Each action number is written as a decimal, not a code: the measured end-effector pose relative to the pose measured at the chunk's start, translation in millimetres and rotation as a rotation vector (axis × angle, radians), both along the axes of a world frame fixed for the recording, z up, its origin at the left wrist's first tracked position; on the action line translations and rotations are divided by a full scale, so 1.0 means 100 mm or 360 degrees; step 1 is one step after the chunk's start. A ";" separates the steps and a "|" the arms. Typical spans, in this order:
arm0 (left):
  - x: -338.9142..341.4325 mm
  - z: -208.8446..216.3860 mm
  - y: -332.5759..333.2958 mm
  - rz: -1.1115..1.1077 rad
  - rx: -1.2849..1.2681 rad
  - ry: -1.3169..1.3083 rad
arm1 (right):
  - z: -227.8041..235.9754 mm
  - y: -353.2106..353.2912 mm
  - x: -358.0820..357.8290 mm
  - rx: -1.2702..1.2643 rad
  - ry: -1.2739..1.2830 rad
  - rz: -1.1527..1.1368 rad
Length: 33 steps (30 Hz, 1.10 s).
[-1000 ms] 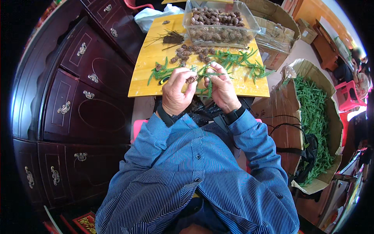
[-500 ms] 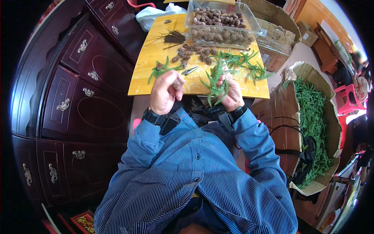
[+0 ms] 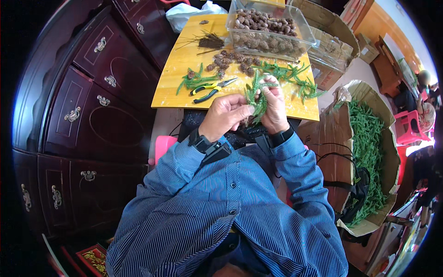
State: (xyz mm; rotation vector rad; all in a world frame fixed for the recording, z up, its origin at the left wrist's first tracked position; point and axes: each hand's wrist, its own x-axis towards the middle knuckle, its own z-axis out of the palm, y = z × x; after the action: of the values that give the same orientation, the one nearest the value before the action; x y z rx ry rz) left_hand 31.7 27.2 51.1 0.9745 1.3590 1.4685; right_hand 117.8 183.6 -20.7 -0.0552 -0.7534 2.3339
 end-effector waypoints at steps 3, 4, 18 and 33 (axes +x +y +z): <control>-0.06 -0.09 0.07 0.0211 0.0074 -0.0199 | 0.03 -0.06 -0.05 0.0281 -0.0011 -0.0237; -0.08 -0.10 0.07 0.0218 0.0077 -0.0201 | 0.05 -0.07 -0.04 0.0284 -0.0012 -0.0229; -0.58 -0.11 -0.05 -0.0217 -0.0208 0.0298 | 0.63 -0.15 0.17 0.1816 -0.0360 -0.0805; -0.61 0.09 -0.15 0.0605 0.0415 0.0481 | 0.12 -0.13 0.06 0.0832 -0.0366 -0.0162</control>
State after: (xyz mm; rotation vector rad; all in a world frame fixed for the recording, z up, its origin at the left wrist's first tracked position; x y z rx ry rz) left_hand -28.8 12.1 60.6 1.1865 1.6669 1.8747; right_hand 123.8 170.5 -8.8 -0.1283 -1.4176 1.9884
